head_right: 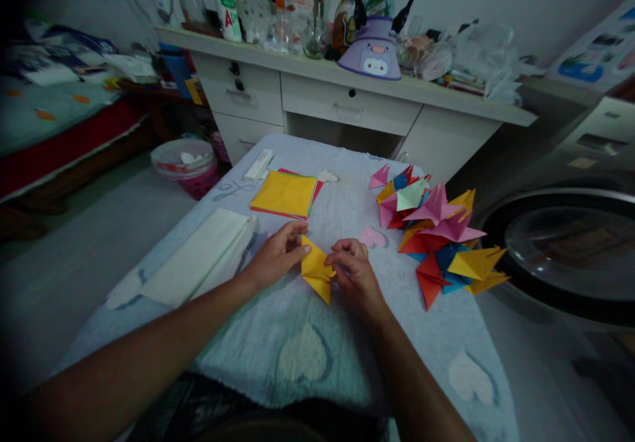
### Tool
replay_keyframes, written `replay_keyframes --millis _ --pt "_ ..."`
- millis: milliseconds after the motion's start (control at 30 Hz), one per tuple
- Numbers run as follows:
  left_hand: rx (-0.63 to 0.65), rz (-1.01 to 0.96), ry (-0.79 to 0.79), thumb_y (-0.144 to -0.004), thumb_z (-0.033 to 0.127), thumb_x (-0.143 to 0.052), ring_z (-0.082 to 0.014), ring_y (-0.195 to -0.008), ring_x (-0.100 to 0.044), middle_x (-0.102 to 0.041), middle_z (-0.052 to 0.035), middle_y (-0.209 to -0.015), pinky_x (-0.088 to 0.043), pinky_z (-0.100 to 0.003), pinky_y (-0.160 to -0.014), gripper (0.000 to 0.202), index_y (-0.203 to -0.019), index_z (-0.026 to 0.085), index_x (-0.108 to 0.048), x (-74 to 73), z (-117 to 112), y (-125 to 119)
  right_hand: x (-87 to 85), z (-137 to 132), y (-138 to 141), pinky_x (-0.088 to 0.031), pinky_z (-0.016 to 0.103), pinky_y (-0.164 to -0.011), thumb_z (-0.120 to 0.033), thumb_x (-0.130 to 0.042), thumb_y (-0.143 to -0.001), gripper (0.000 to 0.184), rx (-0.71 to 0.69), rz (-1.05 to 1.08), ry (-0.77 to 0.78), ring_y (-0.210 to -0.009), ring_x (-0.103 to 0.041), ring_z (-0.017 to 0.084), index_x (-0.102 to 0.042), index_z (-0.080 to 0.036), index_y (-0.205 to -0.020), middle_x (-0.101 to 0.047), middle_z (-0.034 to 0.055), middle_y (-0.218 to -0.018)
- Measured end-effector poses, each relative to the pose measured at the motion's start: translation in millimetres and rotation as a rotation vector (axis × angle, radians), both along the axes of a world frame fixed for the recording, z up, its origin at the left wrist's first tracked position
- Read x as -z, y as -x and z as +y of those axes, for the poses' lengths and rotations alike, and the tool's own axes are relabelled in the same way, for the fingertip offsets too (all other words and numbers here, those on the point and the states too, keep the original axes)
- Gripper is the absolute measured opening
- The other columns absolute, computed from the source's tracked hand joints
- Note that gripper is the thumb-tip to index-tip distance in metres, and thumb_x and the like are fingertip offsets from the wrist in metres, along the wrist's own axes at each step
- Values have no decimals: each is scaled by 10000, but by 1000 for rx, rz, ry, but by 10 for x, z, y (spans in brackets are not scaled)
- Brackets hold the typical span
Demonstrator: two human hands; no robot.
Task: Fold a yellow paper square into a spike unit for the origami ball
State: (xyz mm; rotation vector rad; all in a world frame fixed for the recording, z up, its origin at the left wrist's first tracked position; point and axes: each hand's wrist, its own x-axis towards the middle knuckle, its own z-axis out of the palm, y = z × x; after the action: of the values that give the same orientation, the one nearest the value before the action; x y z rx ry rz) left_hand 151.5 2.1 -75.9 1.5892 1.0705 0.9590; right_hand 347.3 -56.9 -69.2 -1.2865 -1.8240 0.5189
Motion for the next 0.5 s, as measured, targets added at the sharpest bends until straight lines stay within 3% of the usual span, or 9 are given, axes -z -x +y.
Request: replay_keyframes --millis 133,200,333,500 --pt "117 -143 182 -742 250 -664 -84 -571 -523 -544 45 -697 -400 -212 -535 315 -1039 163 -606 -51 -15 -8 -11 -1 -18 -408 409 -900 -119 -539 -816 189 -4 27 -2 -1025 -517 218 -657 -263 -849 -532 42 -1039" --pt "154 -226 276 -723 224 -671 -73 -507 -519 -501 74 -627 -372 -196 -492 332 -1039 162 -592 -83 -33 -10 -4 1 -22 -410 404 -897 -145 -569 -806 173 56 36 -19 -1017 -516 221 -634 -259 -918 -535 43 -1029" --pt "104 -345 358 -718 208 -682 -100 -554 -624 -617 23 -720 -406 -186 -479 393 -1082 161 -540 -137 -57 -2 -48 -42 -10 -422 373 -817 -182 -582 -798 177 240 52 -103 -914 -511 211 -559 -233 -966 -536 32 -943" --pt "74 -468 454 -728 220 -685 -129 -647 -685 -682 -30 -867 -504 -211 -541 313 -972 164 -498 -168 -89 -6 -125 -127 50 -390 412 -868 -269 -561 -840 158 171 -89 -136 -989 -492 239 -574 -221 -989 -531 48 -984"
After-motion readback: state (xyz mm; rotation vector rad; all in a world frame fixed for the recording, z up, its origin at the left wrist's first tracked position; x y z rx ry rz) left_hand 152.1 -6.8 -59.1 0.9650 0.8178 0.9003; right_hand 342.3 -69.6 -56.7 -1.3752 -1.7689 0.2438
